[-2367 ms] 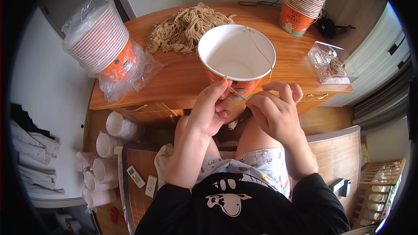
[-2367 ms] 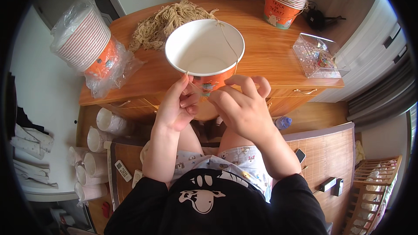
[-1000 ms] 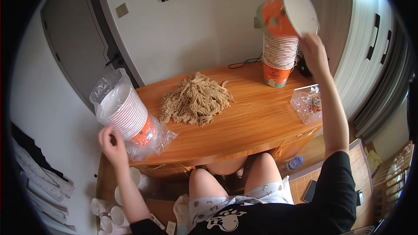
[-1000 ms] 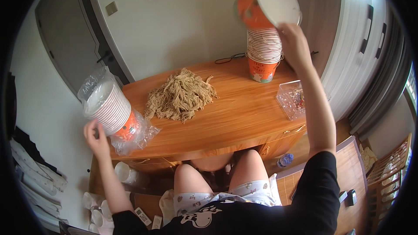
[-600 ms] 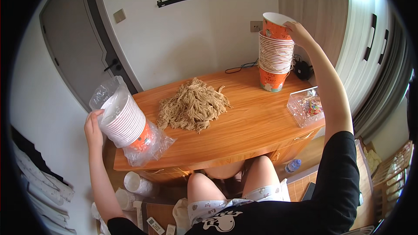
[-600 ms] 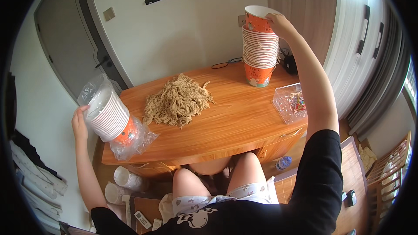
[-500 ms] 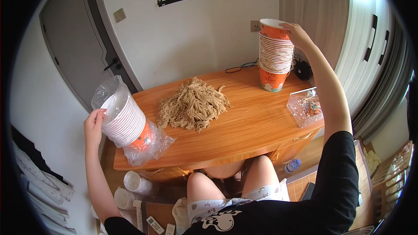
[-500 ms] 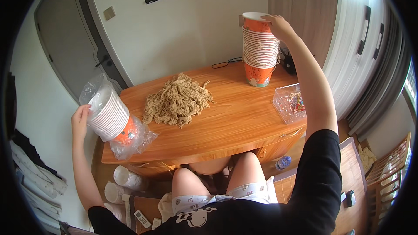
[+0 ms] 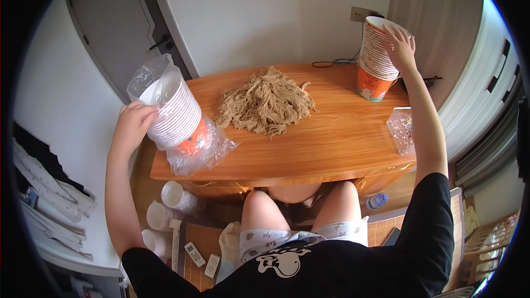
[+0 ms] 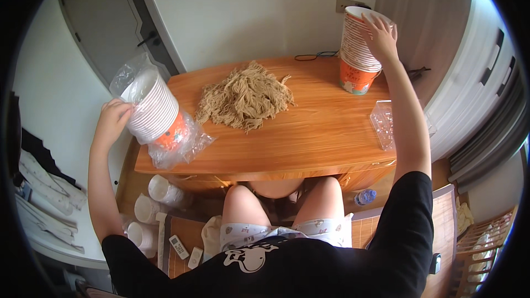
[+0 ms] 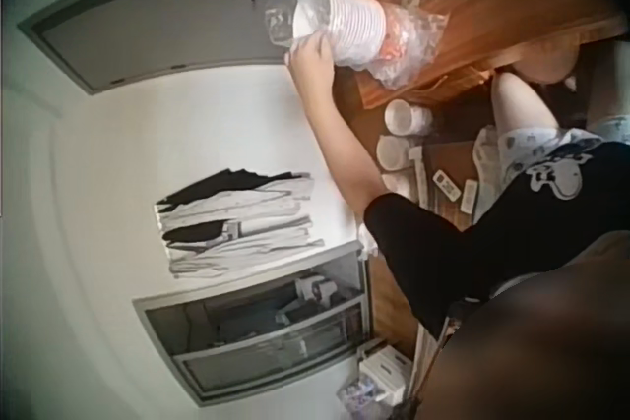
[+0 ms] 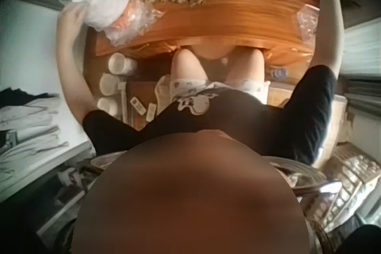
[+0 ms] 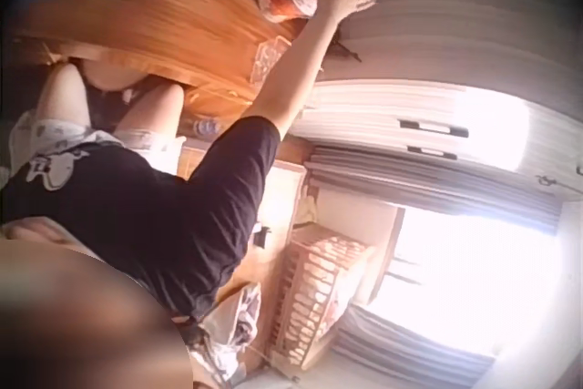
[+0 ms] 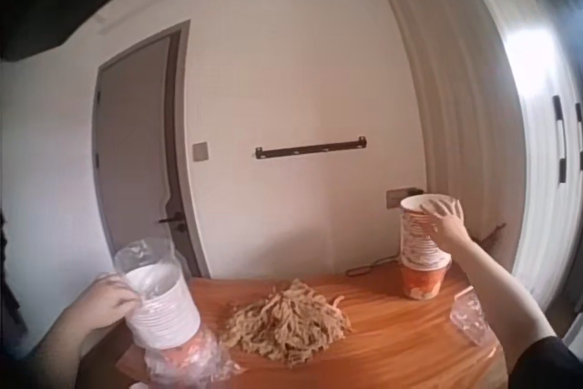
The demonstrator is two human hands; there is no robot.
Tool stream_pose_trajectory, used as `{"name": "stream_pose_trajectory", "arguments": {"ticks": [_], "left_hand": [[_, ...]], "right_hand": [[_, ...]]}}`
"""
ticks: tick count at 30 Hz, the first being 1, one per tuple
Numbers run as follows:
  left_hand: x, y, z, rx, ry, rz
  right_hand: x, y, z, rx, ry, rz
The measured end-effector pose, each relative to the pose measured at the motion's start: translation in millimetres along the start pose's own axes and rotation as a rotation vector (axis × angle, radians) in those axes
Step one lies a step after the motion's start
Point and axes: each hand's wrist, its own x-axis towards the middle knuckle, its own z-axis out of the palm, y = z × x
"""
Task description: Attaching thin strings to paper bowls to create handles.
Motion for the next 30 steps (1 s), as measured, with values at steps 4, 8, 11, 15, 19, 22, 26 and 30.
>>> {"name": "stream_pose_trajectory", "arguments": {"ticks": [4,8,11,15,19,22,26,30], "left_hand": [[0,-2,-6,-0.212,-0.184,-0.267],[15,6,-11,-0.246,-0.305,-0.337],[12,2,-10,-0.174,-0.283,-0.279],[14,10,-13,-0.025,-0.273,-0.238],[12,13,-11,-0.013,-0.233,-0.265],[12,13,-13,0.006,-0.19,-0.294],[13,6,-20,-0.009,-0.123,-0.318],[14,-6,-33,0.059,0.119,-0.274]], "right_hand": [[-57,-109,15,0.472,0.159,0.068],[-130,-213,36,0.594,-0.27,0.022],[-138,-270,34,0.771,-0.387,-0.071],[-115,-311,40,0.859,-0.416,0.046],[-104,-334,50,0.848,-0.495,0.091],[-104,-350,56,0.815,-0.463,0.129],[-105,-354,55,0.855,-0.438,0.129],[-98,-347,42,0.963,-0.41,0.255]]}}
